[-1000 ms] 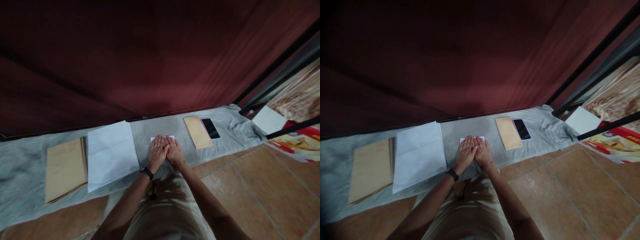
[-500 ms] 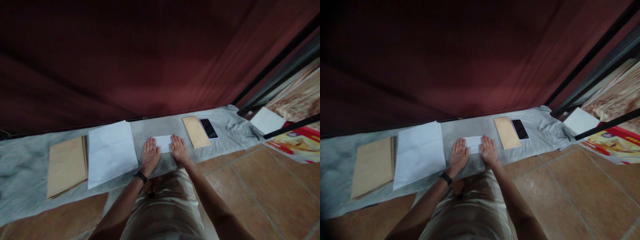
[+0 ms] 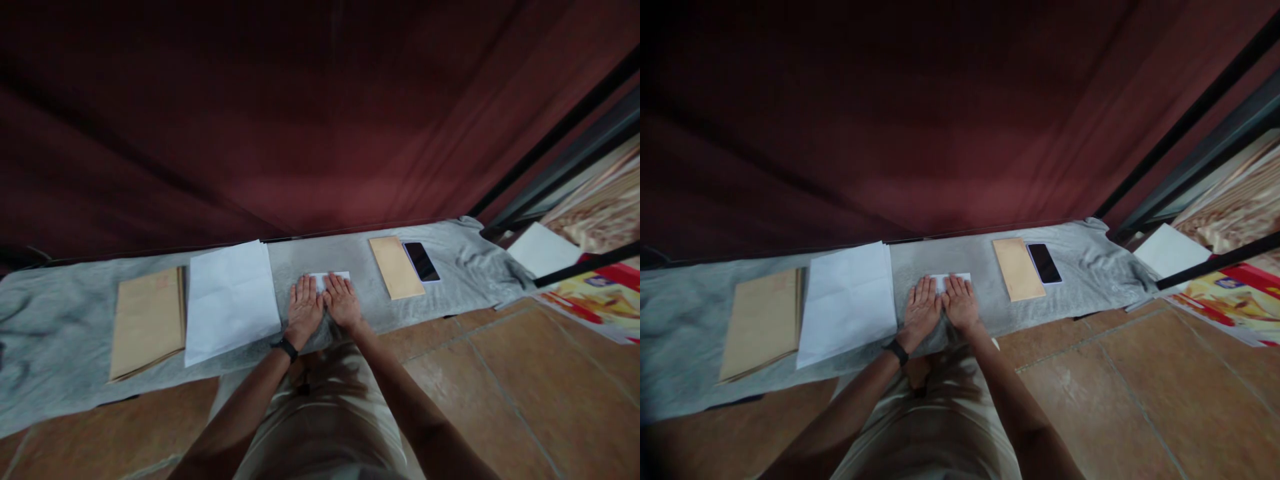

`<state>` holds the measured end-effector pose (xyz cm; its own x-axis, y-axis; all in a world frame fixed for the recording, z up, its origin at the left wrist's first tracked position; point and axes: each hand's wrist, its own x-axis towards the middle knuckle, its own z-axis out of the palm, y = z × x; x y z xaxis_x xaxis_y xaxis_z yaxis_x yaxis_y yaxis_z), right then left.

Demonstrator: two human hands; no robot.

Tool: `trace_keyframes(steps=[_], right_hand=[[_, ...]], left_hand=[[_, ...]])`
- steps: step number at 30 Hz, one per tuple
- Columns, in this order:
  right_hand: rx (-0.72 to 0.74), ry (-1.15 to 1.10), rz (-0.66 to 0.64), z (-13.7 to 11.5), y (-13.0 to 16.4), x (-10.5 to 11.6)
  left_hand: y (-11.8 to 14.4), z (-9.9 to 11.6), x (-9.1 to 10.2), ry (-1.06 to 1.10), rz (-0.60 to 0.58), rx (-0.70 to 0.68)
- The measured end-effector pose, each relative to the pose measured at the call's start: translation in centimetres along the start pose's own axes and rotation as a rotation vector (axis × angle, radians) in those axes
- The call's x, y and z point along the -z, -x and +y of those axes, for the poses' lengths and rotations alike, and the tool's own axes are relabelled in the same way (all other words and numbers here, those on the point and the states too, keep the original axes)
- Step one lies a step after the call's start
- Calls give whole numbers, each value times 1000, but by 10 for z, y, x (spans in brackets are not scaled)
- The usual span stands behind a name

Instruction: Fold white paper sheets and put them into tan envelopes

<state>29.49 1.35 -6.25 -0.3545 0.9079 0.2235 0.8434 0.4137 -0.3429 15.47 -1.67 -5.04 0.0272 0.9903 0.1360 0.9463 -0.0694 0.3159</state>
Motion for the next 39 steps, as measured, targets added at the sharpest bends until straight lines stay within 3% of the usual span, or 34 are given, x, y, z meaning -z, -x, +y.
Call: trace_keyframes(steps=[9, 23, 31, 39], right_hand=[[-49, 41, 10, 29, 2, 8], [-47, 78, 25, 28, 4, 8], [-56, 79, 19, 28, 4, 6], [-52, 85, -21, 29, 4, 8]], left_hand=[[1, 0, 3, -66, 32, -23], [5, 7, 15, -202, 100, -119], [4, 6, 12, -191, 88, -116], [-12, 27, -6, -118, 17, -230]])
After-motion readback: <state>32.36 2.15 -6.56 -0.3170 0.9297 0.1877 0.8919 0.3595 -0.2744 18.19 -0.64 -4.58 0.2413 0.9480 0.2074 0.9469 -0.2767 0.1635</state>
